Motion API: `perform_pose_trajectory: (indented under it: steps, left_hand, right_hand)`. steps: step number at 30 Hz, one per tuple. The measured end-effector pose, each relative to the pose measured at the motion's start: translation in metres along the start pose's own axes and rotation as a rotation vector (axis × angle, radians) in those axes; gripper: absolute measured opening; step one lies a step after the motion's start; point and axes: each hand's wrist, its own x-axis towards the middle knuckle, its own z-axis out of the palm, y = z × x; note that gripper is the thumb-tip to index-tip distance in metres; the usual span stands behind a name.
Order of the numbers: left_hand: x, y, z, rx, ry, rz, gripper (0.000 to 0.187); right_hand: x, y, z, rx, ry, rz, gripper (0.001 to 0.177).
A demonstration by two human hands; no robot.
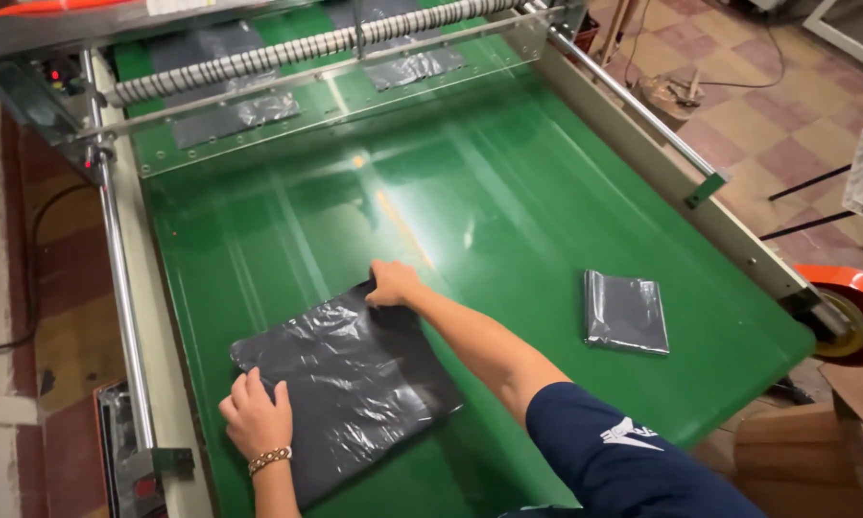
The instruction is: Folding plastic bags as they come off a conveyor belt and stacking them into a plastic crate for packaging.
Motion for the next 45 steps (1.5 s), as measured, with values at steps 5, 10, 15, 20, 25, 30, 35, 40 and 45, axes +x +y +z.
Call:
perform_pose_trajectory:
  steps: [5, 10, 15, 20, 25, 30, 35, 40, 45]
  left_hand:
    - [-0.001, 0.005, -0.006, 0.053, 0.070, 0.018, 0.048]
    - [-0.006, 0.019, -0.032, 0.115, 0.253, 0.118, 0.030]
    - [0.013, -0.001, -0.026, -0.835, -0.712, -0.629, 0.063]
    - [0.026, -0.027, -0.057, -1.438, -0.902, -1.005, 0.106]
    - [-0.006, -0.069, -0.008, -1.575, -0.738, -0.974, 0.067]
    - [-0.028, -0.076, 0.008, -1.121, -0.422, -0.706, 0.059]
    - [-0.043, -0.057, -0.010, -0.572, -0.407, -0.510, 0.051]
    - [-0.060, -0.038, -0.040, -0.407, -0.342, -0.351, 0.051]
    - [-0.065, -0.008, -0.071, -0.097, -0.279, -0.213, 0.061]
  right_hand:
    - [0.012, 0.009, 0.028, -0.079, 0.065, -0.040, 0.050]
    - [0.014, 0.007, 0.044, 0.088, 0.102, -0.061, 0.040]
    - [-0.043, 0.000, 0.011, 0.213, 0.364, -0.375, 0.022]
    - [-0.125, 0.010, -0.012, 0.399, 0.450, -0.694, 0.016]
    - [-0.184, 0.026, 0.007, 0.347, 0.518, -0.961, 0.019]
    - [-0.211, 0.043, 0.055, 0.129, 0.527, -0.921, 0.036]
    - [-0.219, 0.049, 0.069, 0.078, 0.499, -0.933, 0.039]
    - [-0.223, 0.051, 0.067, 0.140, 0.487, -0.969, 0.030]
    - [-0.229, 0.039, 0.059, 0.118, 0.460, -0.977, 0.019]
